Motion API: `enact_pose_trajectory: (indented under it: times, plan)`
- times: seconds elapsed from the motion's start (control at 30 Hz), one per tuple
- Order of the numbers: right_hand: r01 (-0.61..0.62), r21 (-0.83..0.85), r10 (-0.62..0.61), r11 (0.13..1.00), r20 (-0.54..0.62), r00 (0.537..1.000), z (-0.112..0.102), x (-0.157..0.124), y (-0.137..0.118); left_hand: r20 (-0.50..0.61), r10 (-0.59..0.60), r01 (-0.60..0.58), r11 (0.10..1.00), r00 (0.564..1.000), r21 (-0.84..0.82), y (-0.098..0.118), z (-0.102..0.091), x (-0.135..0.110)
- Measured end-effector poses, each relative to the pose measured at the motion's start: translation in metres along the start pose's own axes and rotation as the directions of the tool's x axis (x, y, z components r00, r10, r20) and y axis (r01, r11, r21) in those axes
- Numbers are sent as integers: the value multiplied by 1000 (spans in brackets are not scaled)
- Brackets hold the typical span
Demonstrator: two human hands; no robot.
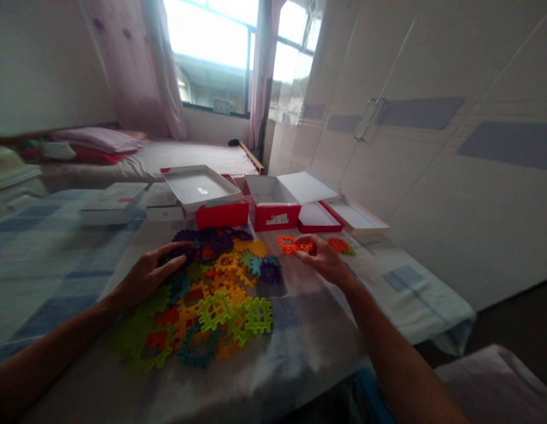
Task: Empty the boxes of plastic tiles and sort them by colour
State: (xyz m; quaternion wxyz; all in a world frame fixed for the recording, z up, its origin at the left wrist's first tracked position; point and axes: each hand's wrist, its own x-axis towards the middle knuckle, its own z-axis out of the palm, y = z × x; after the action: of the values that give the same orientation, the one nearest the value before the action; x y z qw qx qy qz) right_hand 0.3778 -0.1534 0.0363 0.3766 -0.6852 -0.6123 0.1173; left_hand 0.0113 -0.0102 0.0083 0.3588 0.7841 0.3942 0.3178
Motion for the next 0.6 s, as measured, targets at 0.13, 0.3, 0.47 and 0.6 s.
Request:
enact_pose_trajectory:
  times: [0.13, 0.3, 0.47, 0.6]
  plan:
    - [-101, -220, 50, 970, -227, 973, -26, 2, 46, -4, -5, 5, 1000, 1000, 27, 2, 0, -1]
    - [-132, -428, -13, 894, -320, 947, -31, 17, 82, -5, -19, 19, 999, 1000, 26, 2, 0, -1]
    - [-142, -487, -75, 862, -399, 914, -35, 20, 100, -1, -10, 10, 1000, 1000, 27, -1, 1, 0]
    - [-349, -518, 73, 781, -480, 874, -54, 13, 122, -8, 1, 0, 999, 1000, 51, -2, 1, 1]
